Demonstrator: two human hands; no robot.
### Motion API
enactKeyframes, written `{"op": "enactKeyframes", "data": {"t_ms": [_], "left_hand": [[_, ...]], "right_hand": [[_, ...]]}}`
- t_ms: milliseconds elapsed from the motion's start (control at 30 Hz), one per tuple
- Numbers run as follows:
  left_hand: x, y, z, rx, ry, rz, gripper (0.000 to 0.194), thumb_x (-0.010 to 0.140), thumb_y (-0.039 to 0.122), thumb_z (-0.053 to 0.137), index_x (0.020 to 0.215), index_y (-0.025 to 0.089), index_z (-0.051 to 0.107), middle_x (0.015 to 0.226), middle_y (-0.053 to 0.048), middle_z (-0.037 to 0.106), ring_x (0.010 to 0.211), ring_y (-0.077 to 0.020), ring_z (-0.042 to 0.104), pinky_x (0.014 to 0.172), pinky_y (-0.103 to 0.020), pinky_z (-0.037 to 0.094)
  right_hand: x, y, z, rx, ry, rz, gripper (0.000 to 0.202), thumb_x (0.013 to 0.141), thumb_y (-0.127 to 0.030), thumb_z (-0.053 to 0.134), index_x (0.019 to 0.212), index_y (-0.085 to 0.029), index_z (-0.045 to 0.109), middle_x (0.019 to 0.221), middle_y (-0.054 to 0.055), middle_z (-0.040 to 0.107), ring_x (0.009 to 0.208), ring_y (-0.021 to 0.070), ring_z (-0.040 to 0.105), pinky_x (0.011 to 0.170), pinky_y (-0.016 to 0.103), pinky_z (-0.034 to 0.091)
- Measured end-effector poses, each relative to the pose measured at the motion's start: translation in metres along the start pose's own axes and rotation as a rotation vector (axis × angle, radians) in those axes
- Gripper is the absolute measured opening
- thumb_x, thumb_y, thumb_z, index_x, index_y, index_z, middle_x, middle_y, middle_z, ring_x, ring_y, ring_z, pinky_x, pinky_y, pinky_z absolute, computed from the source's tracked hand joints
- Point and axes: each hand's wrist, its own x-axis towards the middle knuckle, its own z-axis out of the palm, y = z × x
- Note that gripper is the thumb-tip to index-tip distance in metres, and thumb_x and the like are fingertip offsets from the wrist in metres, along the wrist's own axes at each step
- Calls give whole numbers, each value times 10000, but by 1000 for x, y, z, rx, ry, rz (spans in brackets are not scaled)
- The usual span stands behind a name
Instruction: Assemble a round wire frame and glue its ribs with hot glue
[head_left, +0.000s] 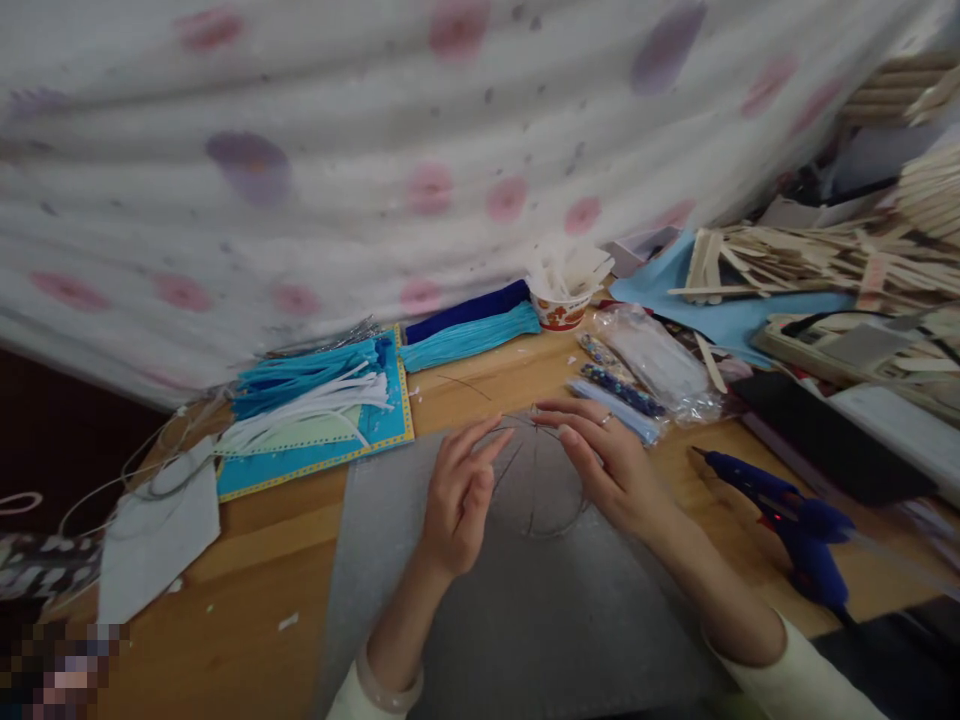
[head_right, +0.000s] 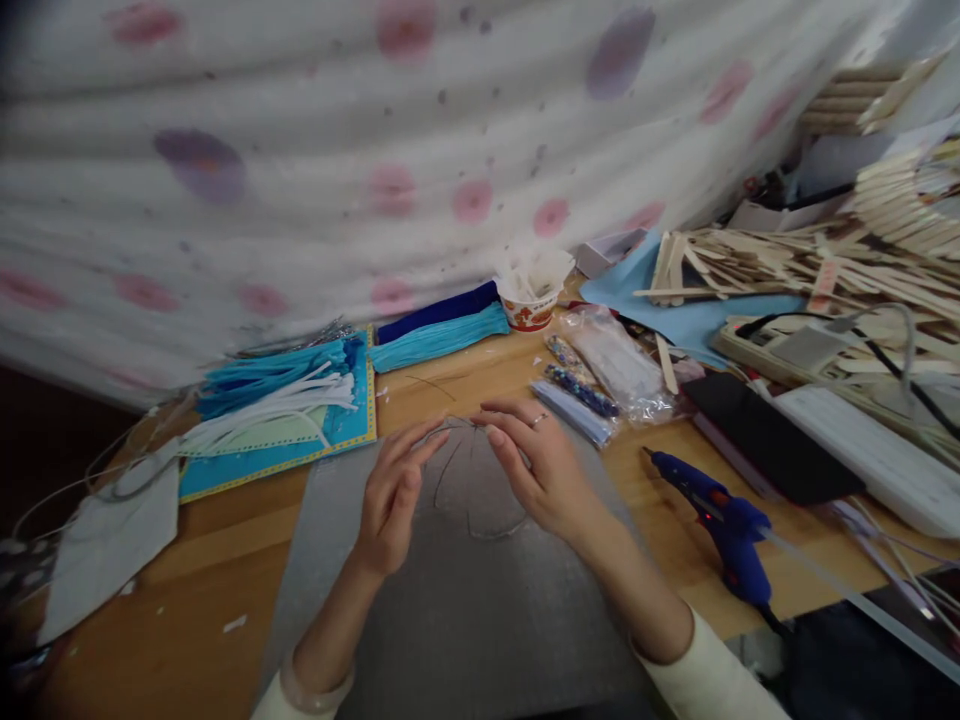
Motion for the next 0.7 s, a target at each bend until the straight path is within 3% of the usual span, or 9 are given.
{"op": "enactKeyframes", "data": {"t_ms": [167, 333, 467, 700], "left_hand": [[-21, -6, -12, 121, 135, 29, 385, 1010, 279, 350, 1251, 263, 649, 1282, -76, 648, 1217, -232, 550, 1064, -456, 393], [-32, -18, -30, 236, 241, 2, 258, 959, 266, 474, 1038, 247, 719, 975, -48, 727, 949, -210, 630, 953, -427, 457], [-34, -25, -38, 336, 122, -7, 94, 850, 304, 670, 870, 257, 749, 737, -13, 692, 777, -195, 591, 845, -400, 462], [-39, -32, -31, 356, -86, -54, 94, 852, 336, 694, 857, 303, 781, 710, -18, 678, 809, -213, 550, 820, -405, 409]], "right_hand": [[-4, 4, 1, -24, -2, -31, 357, 1012, -352, 364, 1133, -237, 680, 1184, 104, 682, 1118, 239, 626, 935, 429, 508], [-8, 8, 2, -54, -12, -66, 384, 1013, -368, 333, 1187, -239, 651, 1238, 114, 650, 1176, 256, 589, 968, 471, 479], [-9, 12, 4, -73, -9, -81, 415, 1007, -407, 318, 1224, -258, 639, 1257, 106, 639, 1178, 273, 582, 980, 499, 465], [-12, 15, 6, -110, -30, -92, 450, 1008, -435, 287, 1295, -270, 593, 1284, 106, 617, 1210, 290, 557, 1023, 520, 428]]}}
